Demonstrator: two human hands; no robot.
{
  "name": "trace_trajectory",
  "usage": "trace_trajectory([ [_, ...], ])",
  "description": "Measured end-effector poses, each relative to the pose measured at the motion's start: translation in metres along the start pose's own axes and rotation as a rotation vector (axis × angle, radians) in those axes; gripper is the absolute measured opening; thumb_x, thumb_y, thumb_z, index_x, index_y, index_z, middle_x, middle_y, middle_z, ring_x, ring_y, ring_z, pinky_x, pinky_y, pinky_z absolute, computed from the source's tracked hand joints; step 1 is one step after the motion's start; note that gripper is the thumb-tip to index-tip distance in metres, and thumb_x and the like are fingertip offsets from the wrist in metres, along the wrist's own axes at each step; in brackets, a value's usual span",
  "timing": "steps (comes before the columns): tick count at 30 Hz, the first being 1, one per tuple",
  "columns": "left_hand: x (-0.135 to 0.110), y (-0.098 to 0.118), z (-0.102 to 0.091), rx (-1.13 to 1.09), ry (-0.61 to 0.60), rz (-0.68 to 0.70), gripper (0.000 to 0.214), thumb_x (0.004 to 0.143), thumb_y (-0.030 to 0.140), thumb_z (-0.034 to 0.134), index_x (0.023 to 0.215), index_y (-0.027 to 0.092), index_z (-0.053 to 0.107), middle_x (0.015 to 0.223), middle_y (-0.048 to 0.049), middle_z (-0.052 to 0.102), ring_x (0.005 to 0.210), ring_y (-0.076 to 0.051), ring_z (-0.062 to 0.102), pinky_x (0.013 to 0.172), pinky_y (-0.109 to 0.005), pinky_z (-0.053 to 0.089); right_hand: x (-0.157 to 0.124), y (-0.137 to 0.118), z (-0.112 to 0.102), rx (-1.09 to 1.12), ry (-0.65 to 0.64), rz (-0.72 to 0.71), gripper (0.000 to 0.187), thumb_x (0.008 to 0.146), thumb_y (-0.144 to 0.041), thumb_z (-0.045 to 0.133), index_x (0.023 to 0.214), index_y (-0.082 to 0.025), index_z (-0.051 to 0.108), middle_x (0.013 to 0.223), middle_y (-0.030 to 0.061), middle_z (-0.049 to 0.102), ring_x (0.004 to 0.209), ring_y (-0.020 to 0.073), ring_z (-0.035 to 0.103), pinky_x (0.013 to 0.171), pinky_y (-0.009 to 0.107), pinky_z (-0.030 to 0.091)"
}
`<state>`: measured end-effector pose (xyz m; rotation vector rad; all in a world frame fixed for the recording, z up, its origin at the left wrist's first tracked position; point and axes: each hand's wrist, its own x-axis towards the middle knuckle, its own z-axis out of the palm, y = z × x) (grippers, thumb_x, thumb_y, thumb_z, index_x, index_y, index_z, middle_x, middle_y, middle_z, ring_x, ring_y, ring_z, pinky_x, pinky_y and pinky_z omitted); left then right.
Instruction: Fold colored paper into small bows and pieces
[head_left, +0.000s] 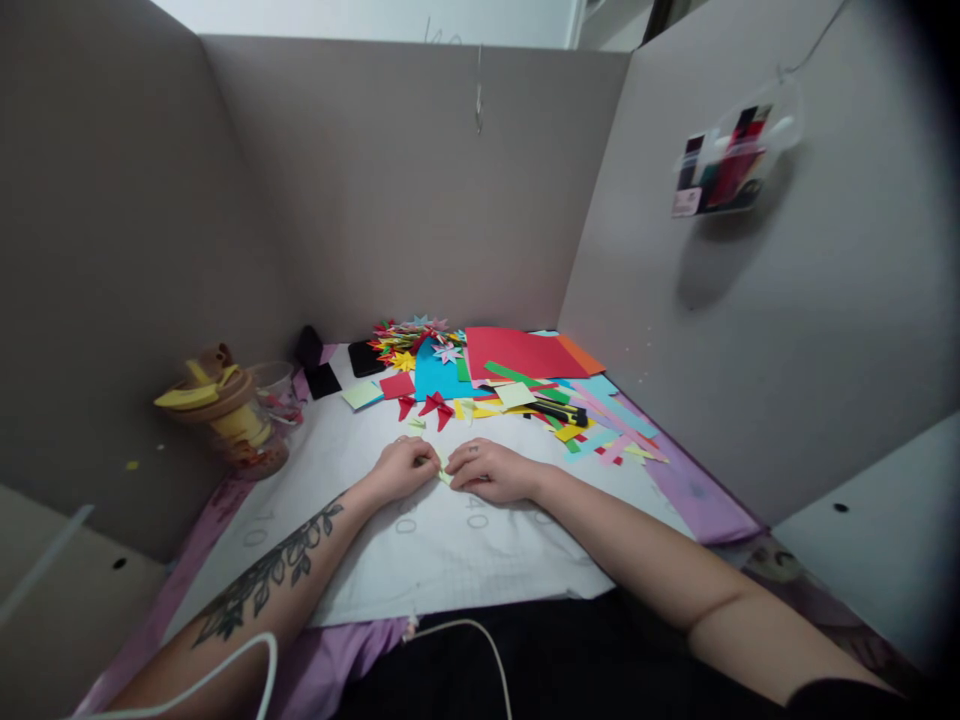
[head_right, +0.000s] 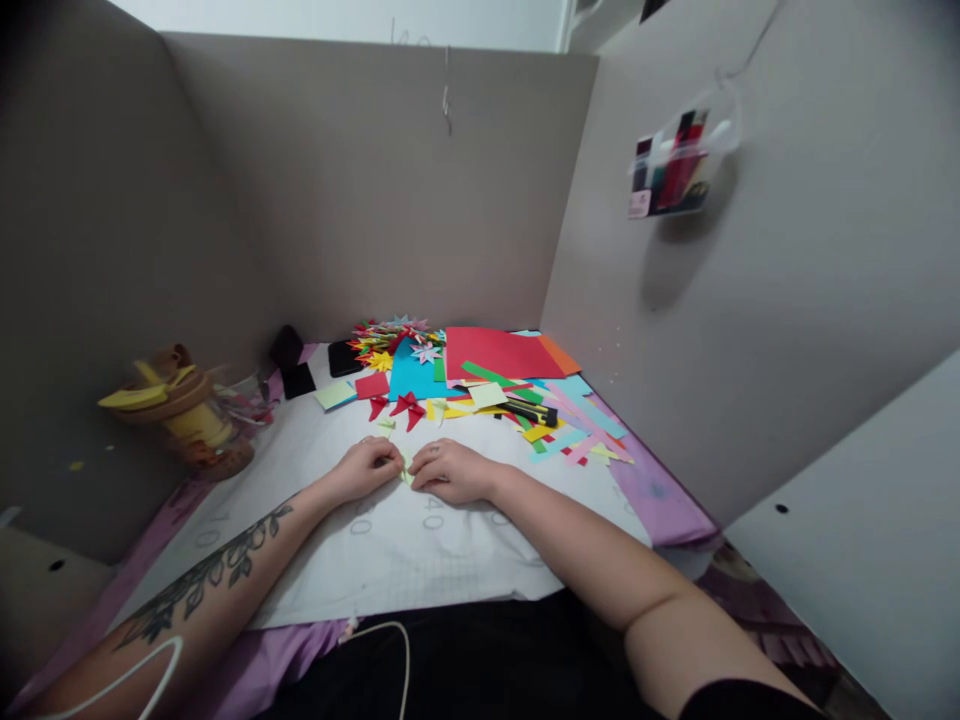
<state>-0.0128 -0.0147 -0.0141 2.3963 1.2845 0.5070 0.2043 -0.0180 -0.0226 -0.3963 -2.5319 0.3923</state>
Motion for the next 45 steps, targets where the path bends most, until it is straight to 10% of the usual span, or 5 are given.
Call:
trace_trajectory([
  [45,0.0008,0.0049,0.0041,0.087,0.079,-0.149,0.013,0.071,0.019,0.050,0.080,0.019,0.060,0.080,-0.0030,0.063,0.078,-0.018,0.054,0.069,-0.027,0.039,-0.0008,0.0027,0.0035,0.043,0.004,0.014,0.016,0.079,-0.015,0.056,0.087,-0.019,0.069,0.095,0.0084,0.067,0.095,0.0167,0.059,0.087,0.033,0.047],
])
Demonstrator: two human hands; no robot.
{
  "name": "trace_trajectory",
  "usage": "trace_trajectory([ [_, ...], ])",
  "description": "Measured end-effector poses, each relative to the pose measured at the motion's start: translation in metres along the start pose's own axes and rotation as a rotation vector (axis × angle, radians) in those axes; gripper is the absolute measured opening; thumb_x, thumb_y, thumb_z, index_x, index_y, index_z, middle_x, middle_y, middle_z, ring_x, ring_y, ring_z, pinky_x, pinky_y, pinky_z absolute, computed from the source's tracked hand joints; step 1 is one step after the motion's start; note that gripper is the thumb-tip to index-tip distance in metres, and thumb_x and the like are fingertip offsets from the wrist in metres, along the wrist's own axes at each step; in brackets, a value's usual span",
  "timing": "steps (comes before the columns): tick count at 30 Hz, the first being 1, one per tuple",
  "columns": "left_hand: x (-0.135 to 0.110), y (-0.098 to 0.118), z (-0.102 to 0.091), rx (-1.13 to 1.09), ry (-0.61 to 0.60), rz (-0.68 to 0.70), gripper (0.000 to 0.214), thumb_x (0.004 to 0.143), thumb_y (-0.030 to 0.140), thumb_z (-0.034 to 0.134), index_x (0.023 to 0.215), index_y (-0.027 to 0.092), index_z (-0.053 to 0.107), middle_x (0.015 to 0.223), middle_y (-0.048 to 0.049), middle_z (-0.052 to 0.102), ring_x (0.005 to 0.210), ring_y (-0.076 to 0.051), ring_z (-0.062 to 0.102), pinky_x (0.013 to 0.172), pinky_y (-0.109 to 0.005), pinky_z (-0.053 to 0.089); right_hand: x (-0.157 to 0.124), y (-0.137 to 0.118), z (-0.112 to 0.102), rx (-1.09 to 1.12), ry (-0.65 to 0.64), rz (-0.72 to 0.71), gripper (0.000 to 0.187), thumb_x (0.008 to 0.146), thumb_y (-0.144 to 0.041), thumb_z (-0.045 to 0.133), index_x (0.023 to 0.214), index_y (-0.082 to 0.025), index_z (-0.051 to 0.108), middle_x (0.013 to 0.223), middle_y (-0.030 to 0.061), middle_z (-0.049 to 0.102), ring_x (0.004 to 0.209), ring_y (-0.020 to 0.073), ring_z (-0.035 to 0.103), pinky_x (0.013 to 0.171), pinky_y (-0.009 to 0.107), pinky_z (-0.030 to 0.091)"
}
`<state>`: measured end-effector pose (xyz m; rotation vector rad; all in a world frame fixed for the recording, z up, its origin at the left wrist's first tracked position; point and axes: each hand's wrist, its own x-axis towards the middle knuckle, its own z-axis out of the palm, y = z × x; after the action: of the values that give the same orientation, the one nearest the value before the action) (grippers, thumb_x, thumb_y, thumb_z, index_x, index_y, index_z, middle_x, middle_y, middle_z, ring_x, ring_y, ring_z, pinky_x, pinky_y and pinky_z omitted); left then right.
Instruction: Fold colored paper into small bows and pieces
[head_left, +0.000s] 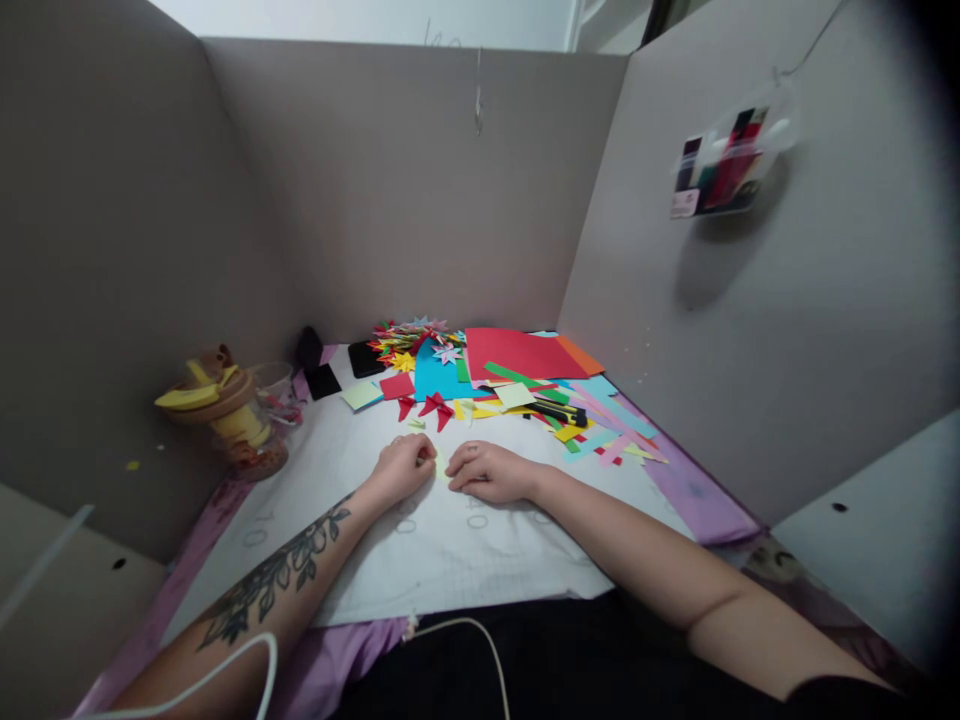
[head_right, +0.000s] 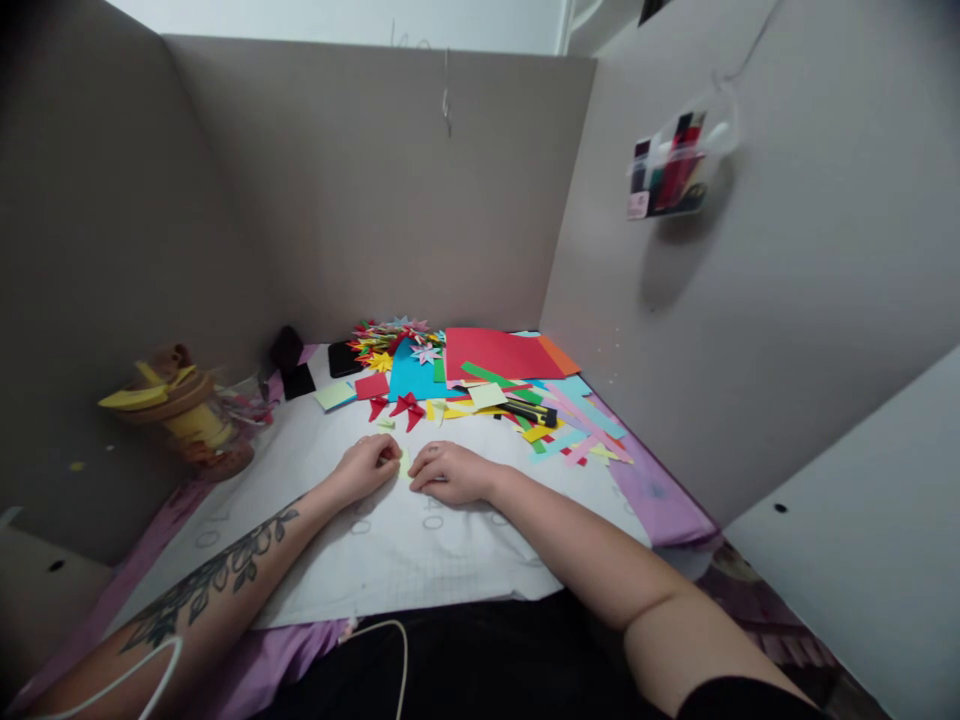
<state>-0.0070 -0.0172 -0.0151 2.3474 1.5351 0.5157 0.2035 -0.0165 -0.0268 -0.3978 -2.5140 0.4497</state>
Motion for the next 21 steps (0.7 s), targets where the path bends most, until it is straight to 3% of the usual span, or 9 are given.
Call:
trace_trajectory([
  [15,0.002,-0.019,-0.003,-0.015,0.092,0.048,0.013,0.079,0.018,0.045,0.080,0.018,0.058,0.082,-0.0052,0.060,0.079,-0.018,0.055,0.071,-0.028,0.042,0.003,-0.014,0.000,-0.050,-0.037,-0.011,0.017,0.076,-0.008,0.052,0.086,-0.017,0.063,0.097,0.0083,0.067,0.098,0.0169,0.059,0.090,0.035,0.045],
  [19,-0.003,-0.015,-0.008,-0.030,0.242,0.038,0.015,0.081,0.017,0.043,0.083,0.018,0.058,0.085,-0.0055,0.059,0.081,-0.018,0.055,0.073,-0.028,0.043,0.005,-0.020,-0.001,-0.091,-0.065,-0.029,0.017,0.075,-0.008,0.050,0.084,-0.016,0.061,0.099,0.0092,0.065,0.098,0.0177,0.059,0.088,0.034,0.046],
  [21,-0.009,-0.010,-0.013,-0.026,0.298,0.115,0.020,0.084,0.018,0.040,0.088,0.018,0.060,0.089,-0.0062,0.059,0.086,-0.017,0.054,0.076,-0.028,0.042,0.005,-0.021,-0.001,-0.116,-0.076,-0.029,0.017,0.075,-0.008,0.050,0.084,-0.017,0.060,0.099,0.0083,0.065,0.097,0.0178,0.059,0.087,0.034,0.046],
])
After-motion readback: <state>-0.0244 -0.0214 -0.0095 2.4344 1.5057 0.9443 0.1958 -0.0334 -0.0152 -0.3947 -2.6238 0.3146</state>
